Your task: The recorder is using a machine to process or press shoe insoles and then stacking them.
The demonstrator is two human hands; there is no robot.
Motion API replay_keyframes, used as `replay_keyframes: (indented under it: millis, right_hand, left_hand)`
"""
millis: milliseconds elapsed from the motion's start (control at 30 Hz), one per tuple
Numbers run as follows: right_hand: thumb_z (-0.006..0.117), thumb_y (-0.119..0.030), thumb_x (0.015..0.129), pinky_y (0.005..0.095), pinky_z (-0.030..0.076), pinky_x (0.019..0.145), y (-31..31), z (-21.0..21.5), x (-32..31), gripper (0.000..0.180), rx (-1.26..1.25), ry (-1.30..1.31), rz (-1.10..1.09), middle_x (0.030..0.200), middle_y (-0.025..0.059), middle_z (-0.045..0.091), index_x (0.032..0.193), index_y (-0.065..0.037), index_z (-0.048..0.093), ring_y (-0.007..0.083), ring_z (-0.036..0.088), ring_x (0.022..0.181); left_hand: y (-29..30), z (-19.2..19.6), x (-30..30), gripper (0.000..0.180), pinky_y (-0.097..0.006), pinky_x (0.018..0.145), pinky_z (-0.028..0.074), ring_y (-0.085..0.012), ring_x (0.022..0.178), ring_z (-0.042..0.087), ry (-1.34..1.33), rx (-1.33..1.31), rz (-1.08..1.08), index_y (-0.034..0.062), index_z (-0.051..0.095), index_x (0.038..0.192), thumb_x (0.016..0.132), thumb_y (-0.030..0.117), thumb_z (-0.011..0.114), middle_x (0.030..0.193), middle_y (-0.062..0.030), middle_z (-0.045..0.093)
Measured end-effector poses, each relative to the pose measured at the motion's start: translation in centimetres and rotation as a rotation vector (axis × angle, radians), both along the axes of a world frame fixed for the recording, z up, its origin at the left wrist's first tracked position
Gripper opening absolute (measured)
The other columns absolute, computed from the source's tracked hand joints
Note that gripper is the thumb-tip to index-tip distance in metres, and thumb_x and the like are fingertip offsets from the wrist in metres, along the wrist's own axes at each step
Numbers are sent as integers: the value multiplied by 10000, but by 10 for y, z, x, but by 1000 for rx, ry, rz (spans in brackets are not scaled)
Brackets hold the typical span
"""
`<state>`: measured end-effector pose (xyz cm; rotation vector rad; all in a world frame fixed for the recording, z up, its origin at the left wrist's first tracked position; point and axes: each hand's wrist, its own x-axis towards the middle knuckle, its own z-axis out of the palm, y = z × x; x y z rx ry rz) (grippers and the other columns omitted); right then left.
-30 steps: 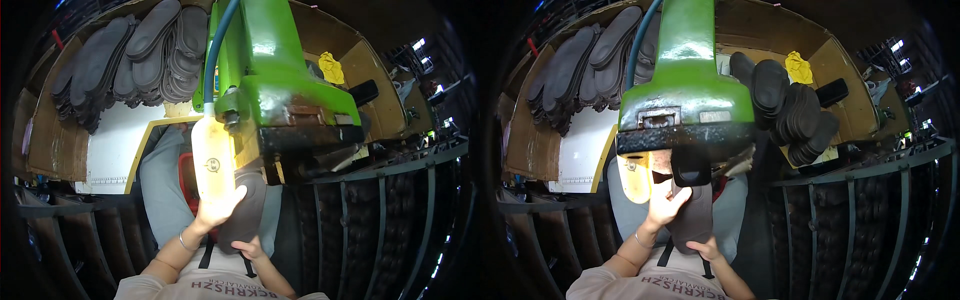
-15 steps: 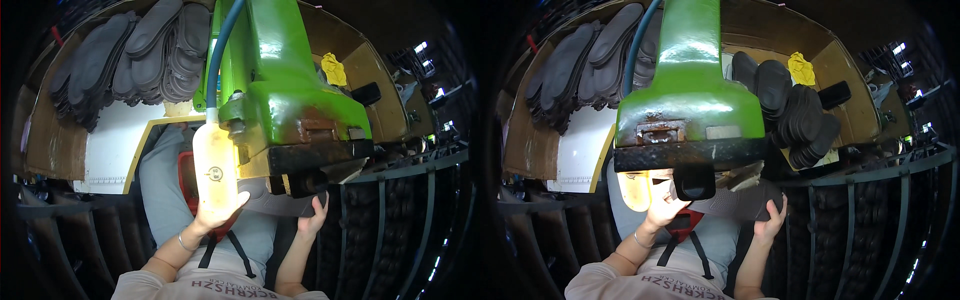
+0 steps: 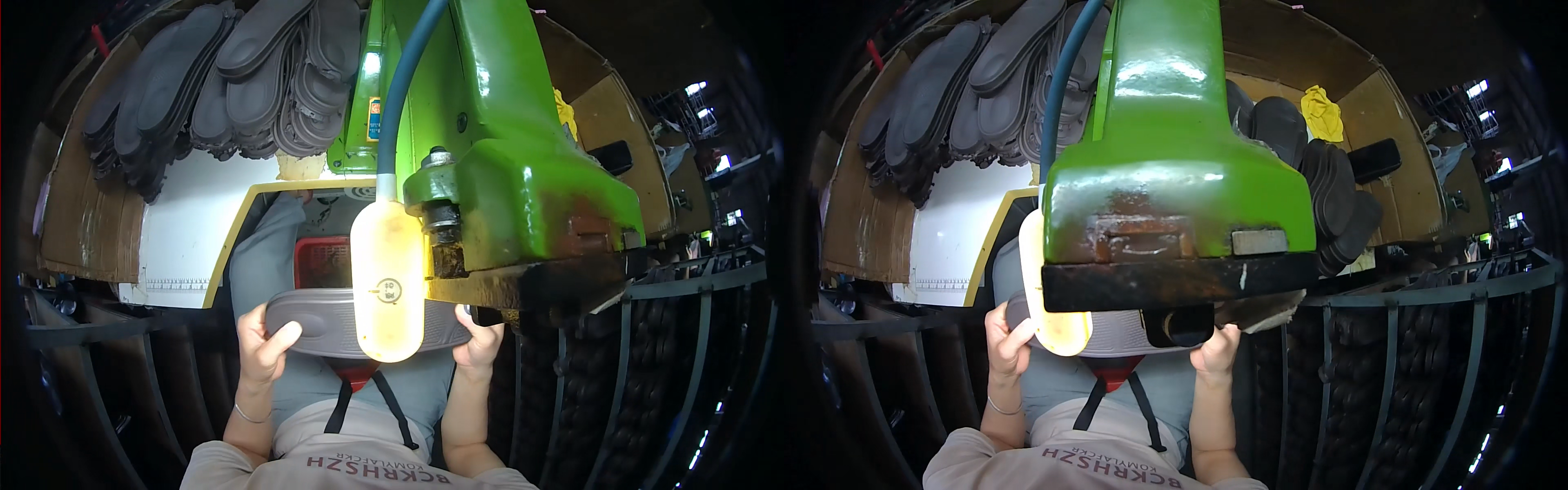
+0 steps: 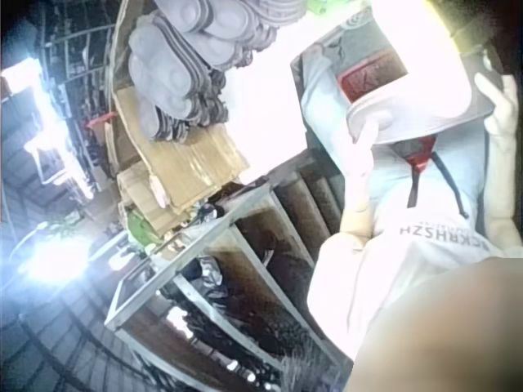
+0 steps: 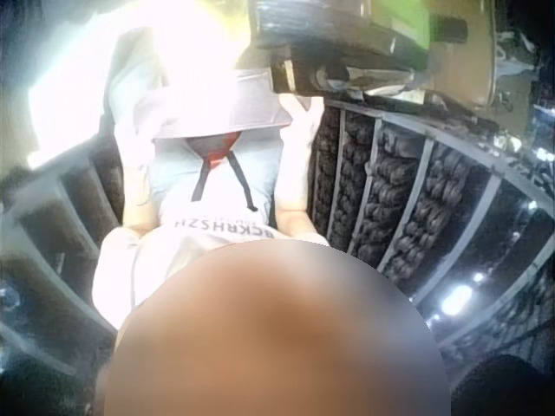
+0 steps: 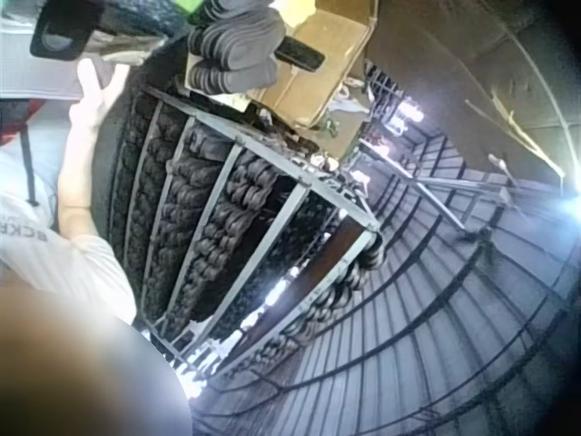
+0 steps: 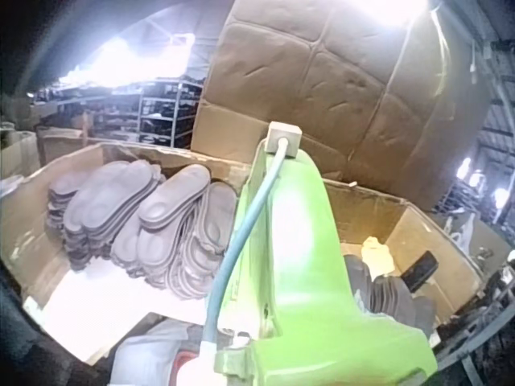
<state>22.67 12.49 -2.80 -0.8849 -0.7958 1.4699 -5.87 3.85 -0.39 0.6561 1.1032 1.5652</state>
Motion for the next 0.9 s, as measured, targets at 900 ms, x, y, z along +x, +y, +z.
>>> replay_keyframes:
  millis: [900]
  right_hand:
    - [748, -41, 772, 331, 466, 928, -163, -21, -1, 527, -531, -48, 519, 1166, 129, 613, 1235, 79, 527, 185, 589, 1045]
  left_hand:
    - [28, -23, 80, 206, -265, 768, 493, -109, 853, 603, 201, 38, -184, -24, 613, 1094, 894, 23, 612, 967, -57, 653]
